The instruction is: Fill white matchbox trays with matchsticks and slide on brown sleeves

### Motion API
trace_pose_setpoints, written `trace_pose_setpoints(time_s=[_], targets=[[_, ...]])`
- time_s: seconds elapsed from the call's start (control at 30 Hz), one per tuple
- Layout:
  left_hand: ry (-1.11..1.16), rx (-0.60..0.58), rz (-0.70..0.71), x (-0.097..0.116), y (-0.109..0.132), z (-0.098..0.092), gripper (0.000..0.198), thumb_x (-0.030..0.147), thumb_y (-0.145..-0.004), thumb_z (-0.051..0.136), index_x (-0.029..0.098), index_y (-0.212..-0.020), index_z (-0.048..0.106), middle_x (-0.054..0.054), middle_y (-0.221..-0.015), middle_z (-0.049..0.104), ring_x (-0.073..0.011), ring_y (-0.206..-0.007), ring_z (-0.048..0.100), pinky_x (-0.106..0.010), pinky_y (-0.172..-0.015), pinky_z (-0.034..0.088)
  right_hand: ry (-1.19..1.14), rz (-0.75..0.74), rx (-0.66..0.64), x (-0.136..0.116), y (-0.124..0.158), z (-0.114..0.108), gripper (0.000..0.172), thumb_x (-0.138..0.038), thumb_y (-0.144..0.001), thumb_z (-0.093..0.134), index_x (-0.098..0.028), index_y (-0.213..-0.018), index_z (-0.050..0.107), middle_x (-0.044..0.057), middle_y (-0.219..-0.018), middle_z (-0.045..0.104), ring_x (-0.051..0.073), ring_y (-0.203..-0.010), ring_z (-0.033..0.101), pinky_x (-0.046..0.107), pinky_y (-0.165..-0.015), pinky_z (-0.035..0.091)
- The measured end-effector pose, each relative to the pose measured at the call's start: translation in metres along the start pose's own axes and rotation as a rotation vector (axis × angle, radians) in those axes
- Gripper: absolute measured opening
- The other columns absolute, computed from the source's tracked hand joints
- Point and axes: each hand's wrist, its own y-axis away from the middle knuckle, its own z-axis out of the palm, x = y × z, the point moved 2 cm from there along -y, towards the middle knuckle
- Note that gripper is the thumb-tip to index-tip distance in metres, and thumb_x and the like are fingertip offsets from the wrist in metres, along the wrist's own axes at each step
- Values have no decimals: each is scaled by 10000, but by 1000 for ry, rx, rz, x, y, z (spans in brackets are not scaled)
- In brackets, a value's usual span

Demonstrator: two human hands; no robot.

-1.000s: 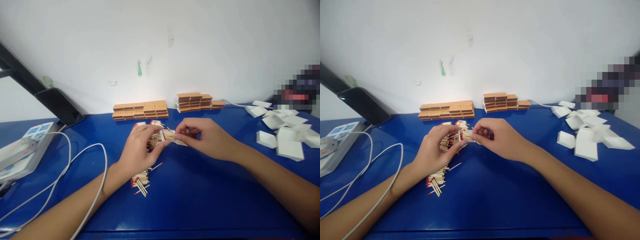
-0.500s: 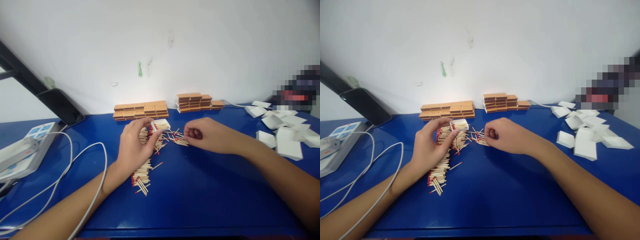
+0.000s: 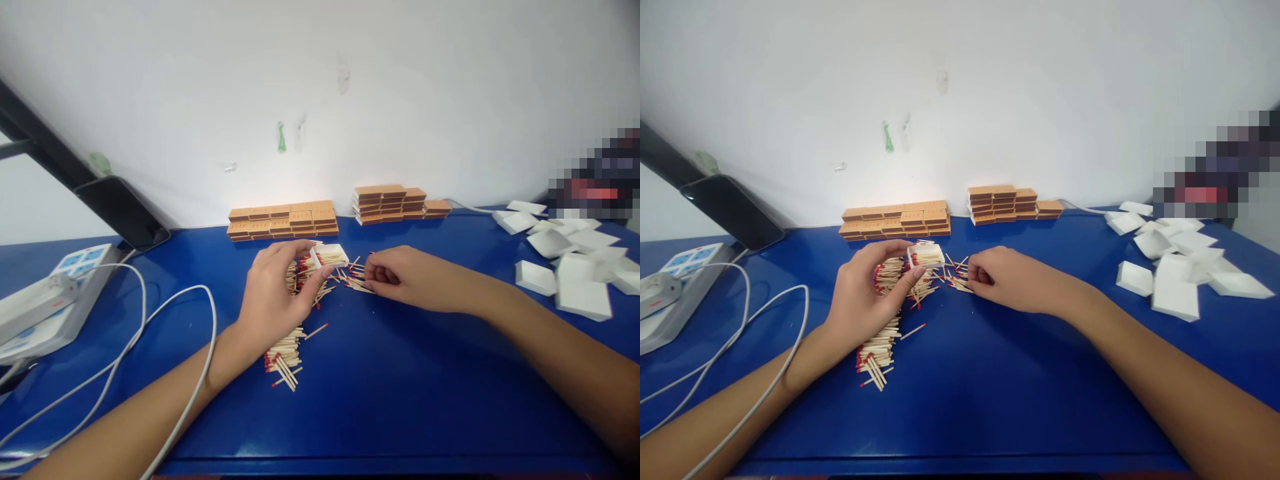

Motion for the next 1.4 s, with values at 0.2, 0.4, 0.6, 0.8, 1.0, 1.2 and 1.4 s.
trace_pose_setpoints(time_s=[0.2,0.4,0.6,0.8,1.0,1.2,1.4], targets=[[-4,-26,-1,-1,1,2,322,397,-947,763,193,-1185,691,-68,-1129,789,-251,-1040,741,-428,-937,572,-6,-13,44,-2,1,-7,231,-398,-1019,539,-221,-914,643,27,-820,710,158,-689,595,298,-635,419],[0,-37,-1,-1,1,2,312,414,-950,755,200,-1169,691,-81,-1124,793,-263,-1033,745,-445,-930,574,-42,-27,127,0,3,-14,180,-348,-1021,501,-227,-952,614,35,-872,704,172,-729,583,309,-665,406],[20,-69,25,2,1,3,306,405,-953,749,206,-1177,689,-88,-1130,796,-280,-1030,745,-464,-924,574,-234,-31,163,-12,1,-10,215,-414,-1018,533,-227,-948,614,13,-800,675,168,-693,573,301,-637,399],[8,-66,45,1,2,4,321,430,-967,732,192,-1176,687,-89,-1109,795,-280,-1023,738,-461,-926,565,-376,-14,195,-23,1,-4,296,-509,-1011,581,-226,-950,643,-5,-762,670,149,-650,571,284,-593,417],[32,-96,79,2,2,4,304,380,-955,750,196,-1186,678,-75,-1093,788,-265,-999,734,-443,-911,559,-403,-22,302,-24,1,-4,279,-495,-986,635,-225,-933,680,-1,-747,658,146,-640,563,275,-583,453],[48,-122,89,4,3,4,307,389,-947,758,207,-1180,677,-78,-1093,780,-264,-1028,727,-433,-929,566,-412,-37,304,-27,2,-2,278,-502,-968,661,-230,-919,692,7,-746,670,157,-660,589,280,-597,481],[52,-132,106,1,5,6,309,386,-952,750,206,-1192,677,-86,-1093,782,-267,-1036,725,-441,-937,566,-366,-72,318,-31,3,-1,264,-479,-992,629,-231,-935,697,23,-812,704,167,-710,623,294,-635,496]])
